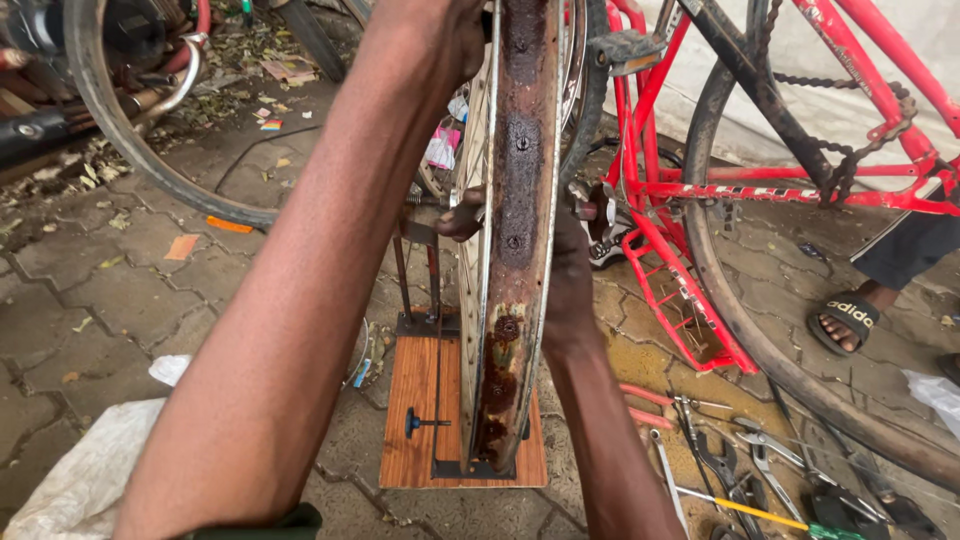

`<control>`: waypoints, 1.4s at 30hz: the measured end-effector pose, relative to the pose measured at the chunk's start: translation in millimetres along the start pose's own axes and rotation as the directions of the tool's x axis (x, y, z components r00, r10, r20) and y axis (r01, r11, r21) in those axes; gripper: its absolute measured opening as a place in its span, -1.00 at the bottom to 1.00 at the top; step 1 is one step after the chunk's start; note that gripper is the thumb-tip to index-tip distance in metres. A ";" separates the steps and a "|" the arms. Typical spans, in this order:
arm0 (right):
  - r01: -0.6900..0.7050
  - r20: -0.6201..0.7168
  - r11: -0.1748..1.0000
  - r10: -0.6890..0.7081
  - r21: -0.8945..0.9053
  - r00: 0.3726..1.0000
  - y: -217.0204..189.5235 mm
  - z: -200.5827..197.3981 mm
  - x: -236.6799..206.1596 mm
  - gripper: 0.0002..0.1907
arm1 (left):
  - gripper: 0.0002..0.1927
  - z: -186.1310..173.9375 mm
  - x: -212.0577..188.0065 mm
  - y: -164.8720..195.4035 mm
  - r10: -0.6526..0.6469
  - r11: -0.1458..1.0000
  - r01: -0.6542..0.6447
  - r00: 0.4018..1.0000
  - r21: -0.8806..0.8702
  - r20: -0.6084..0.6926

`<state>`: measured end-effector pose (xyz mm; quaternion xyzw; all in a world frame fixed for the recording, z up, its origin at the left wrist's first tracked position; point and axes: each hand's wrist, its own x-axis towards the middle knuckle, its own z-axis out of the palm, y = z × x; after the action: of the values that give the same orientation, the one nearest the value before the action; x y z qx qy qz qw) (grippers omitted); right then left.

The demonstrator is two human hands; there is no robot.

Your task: The person works on a bicycle wheel held in a repair stand, turning the wheel and using a wrench on the hub axle, then manipulates the tire and rim by hand, pressing and working around the rim while checking the wheel as it spins.

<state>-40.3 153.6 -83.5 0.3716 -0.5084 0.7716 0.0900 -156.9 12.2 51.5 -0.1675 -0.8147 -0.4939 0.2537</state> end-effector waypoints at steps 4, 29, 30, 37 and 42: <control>-0.029 0.007 0.977 0.029 0.212 1.000 -3.8 -4.3 -5.4 -0.55 | -0.65 -0.4 0.6 1.3 0.000 1.000 0.000 1.000 0.003 0.001; -0.150 0.340 0.986 0.115 0.078 0.933 -32.1 -12.4 29.6 -0.60 | -0.63 -4.8 20.8 20.3 0.000 1.000 -0.001 1.000 0.024 0.029; -0.103 0.360 0.992 0.070 0.072 0.930 -32.9 -9.7 28.9 -0.60 | -0.63 -4.4 23.3 21.7 -0.004 1.000 0.003 0.999 0.028 0.034; 0.200 -0.092 0.592 -0.426 -0.780 0.900 -33.2 15.1 18.1 -0.71 | -0.61 1.6 25.0 18.8 -0.010 1.000 0.009 0.999 0.018 0.046; 0.194 -0.093 0.520 -0.475 -0.832 0.875 -20.8 21.1 25.1 -0.59 | -0.60 3.3 19.2 13.2 -0.006 1.000 0.006 0.999 0.004 0.042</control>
<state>-37.1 139.4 -47.6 0.2566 -0.6964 0.4739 0.4740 -166.4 21.6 70.8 -0.1751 -0.8212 -0.4895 0.2355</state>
